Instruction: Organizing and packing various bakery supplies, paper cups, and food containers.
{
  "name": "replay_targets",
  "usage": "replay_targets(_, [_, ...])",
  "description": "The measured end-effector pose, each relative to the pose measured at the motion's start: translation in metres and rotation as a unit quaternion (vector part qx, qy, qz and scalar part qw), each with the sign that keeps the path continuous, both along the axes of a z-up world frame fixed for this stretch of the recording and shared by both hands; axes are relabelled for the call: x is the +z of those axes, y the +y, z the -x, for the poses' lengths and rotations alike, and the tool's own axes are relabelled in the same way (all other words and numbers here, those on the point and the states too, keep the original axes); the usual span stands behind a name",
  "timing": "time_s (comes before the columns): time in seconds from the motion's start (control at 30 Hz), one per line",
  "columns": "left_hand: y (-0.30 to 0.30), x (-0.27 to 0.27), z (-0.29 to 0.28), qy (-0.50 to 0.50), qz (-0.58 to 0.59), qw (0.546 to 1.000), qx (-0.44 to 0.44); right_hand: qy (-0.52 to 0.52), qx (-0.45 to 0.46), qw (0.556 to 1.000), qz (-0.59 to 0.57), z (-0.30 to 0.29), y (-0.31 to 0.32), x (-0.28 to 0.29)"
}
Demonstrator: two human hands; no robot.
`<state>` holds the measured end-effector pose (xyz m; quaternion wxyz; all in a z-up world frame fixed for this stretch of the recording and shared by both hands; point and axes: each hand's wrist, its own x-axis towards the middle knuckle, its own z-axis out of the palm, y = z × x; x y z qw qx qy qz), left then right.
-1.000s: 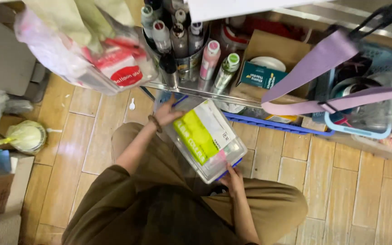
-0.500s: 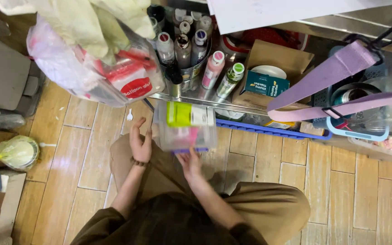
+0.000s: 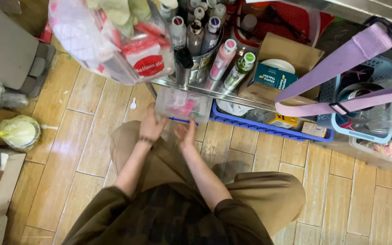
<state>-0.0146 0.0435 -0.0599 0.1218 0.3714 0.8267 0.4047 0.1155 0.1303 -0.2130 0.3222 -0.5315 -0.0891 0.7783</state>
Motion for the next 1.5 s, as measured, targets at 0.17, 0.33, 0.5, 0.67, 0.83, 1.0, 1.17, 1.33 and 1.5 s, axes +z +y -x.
replay_targets(0.17, [0.075,-0.102,0.037,-0.039,0.130,0.982,0.132,-0.013,0.083,0.996,-0.008,-0.028,0.045,0.031])
replay_targets(0.33, [0.076,-0.113,0.039,-0.013,0.103,0.983,0.153,0.069,0.074,0.995,0.004,-0.025,0.061,-0.059])
replay_targets(0.5, [0.073,-0.088,0.025,-0.016,0.081,0.987,0.138,0.079,0.020,0.996,-0.029,-0.036,0.058,-0.063])
replay_targets(0.67, [0.108,-0.137,0.050,-0.023,0.073,0.990,0.115,0.085,0.069,0.993,-0.042,-0.025,0.105,-0.049])
replay_targets(0.83, [0.155,-0.227,0.088,0.002,0.147,0.981,0.126,0.080,0.107,0.991,-0.027,-0.004,0.123,-0.038])
replay_targets(1.0, [0.150,-0.135,0.073,-0.063,0.312,0.943,0.097,0.008,0.190,0.981,-0.033,-0.018,0.097,0.020])
replay_targets(1.17, [0.116,-0.202,0.097,-0.002,0.221,0.975,0.018,-0.177,0.344,0.861,-0.331,-0.178,0.052,0.051])
replay_targets(1.33, [-0.016,-0.031,0.012,0.592,0.365,0.682,-0.226,-0.606,0.385,0.453,-0.527,-0.399,0.020,0.188])
replay_targets(1.5, [-0.060,0.062,-0.040,0.263,0.496,0.808,-0.178,-0.730,0.331,0.465,-0.377,-0.435,-0.014,0.257])
